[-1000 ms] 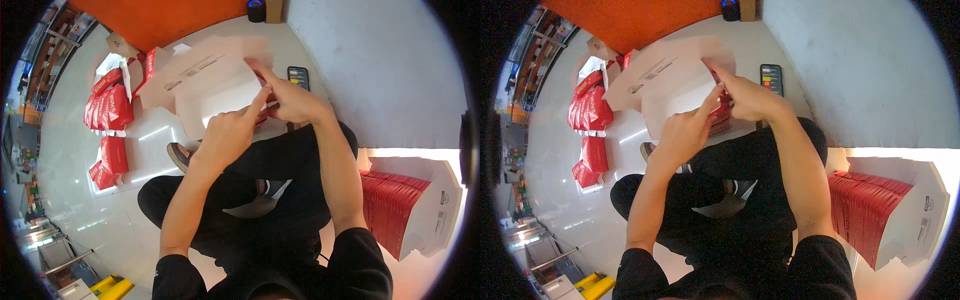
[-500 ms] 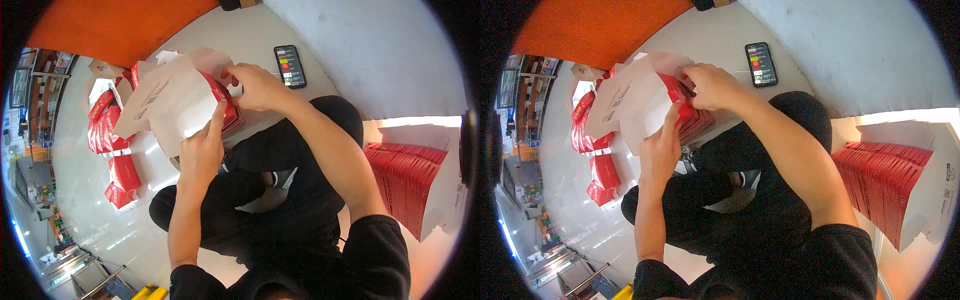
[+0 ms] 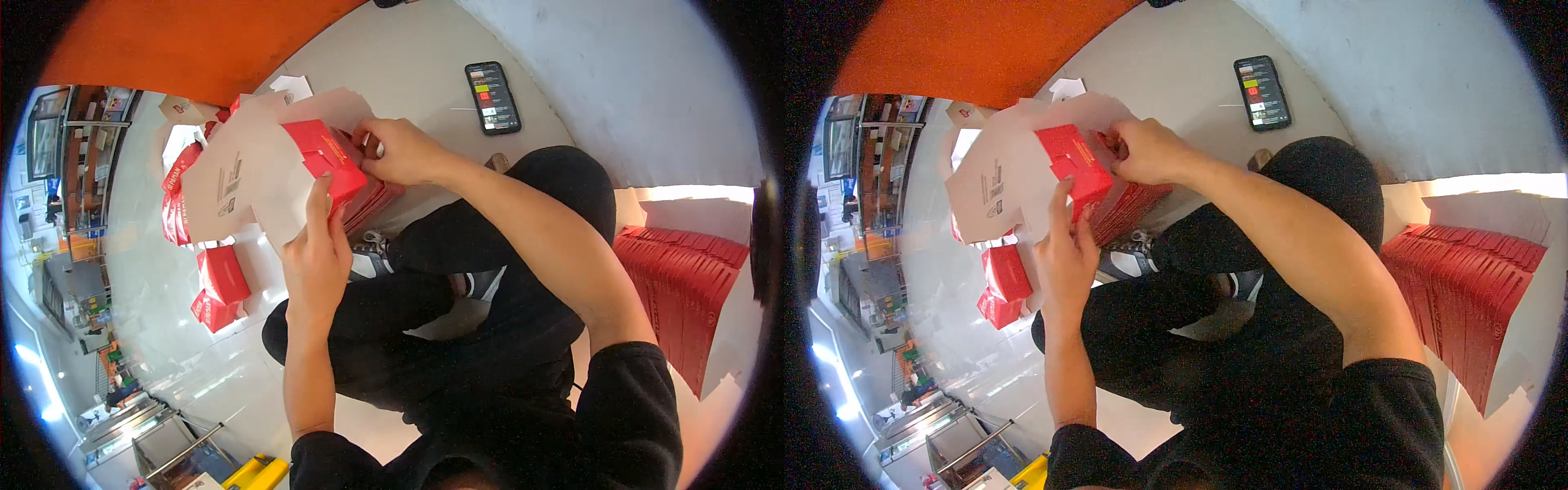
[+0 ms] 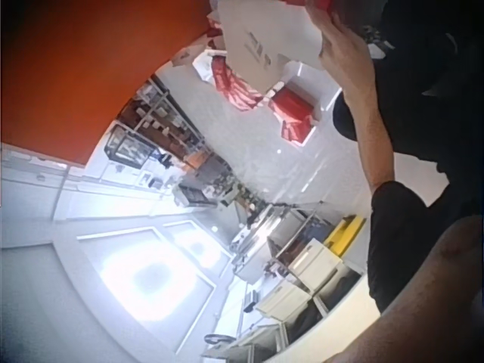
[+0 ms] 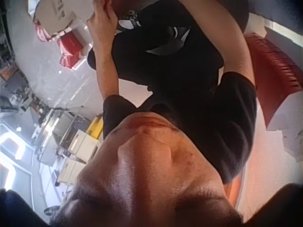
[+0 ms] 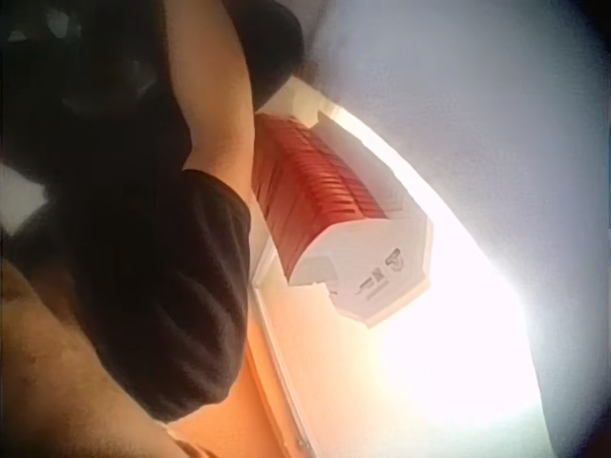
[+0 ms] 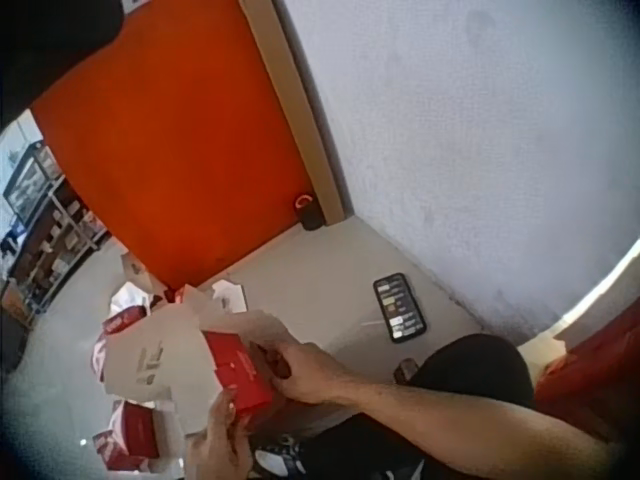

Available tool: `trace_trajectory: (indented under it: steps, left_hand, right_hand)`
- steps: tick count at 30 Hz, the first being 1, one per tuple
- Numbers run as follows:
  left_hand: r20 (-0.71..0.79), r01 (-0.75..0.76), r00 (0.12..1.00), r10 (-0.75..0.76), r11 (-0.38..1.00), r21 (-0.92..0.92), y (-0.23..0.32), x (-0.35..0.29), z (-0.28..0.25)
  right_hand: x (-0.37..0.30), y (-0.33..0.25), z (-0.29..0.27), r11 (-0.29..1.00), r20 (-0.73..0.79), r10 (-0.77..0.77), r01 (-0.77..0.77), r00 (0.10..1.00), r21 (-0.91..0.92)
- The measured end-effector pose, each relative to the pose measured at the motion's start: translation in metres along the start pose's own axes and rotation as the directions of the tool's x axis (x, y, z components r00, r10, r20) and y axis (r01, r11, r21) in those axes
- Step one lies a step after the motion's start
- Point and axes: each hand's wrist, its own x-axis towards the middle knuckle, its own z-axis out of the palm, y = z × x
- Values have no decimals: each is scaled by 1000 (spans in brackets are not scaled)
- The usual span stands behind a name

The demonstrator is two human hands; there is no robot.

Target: The person assembles a stack of red and white cardboard food boxes by hand while sitting on the floor, folding the side tabs into place one by one for each box in the stack.

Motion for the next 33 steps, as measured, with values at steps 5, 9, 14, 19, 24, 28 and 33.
trace_trajectory:
  steps: [5,9,14,19,24,28,33]
  left_hand:
    - [112,-41,993,28,992,117,5,3,6]
    - [144,19,989,-42,988,153,4,1,17]
    - [141,-36,990,7,979,199,5,-2,24]
    - [327,-218,935,135,948,232,-2,-2,17]
    - [276,-316,921,274,941,120,2,22,-11]
    - [198,-426,904,380,850,312,-19,71,-12]
    - [291,-578,814,504,754,311,-48,88,-1]
  right_hand:
    - [0,-2,-5,999,-25,1,-2,1000,-44]
    - [-5,-4,-5,997,-8,11,-12,1000,-78]
    - [-9,-5,-2,996,-3,-13,12,1000,-86]
    - [-10,-7,1,998,20,-10,11,1000,-58]
    - [-11,-2,3,990,13,-44,45,999,-134]
    - [-11,-6,1,985,28,-31,35,999,-172]
    - [-13,-13,10,945,-94,-124,89,988,-316]
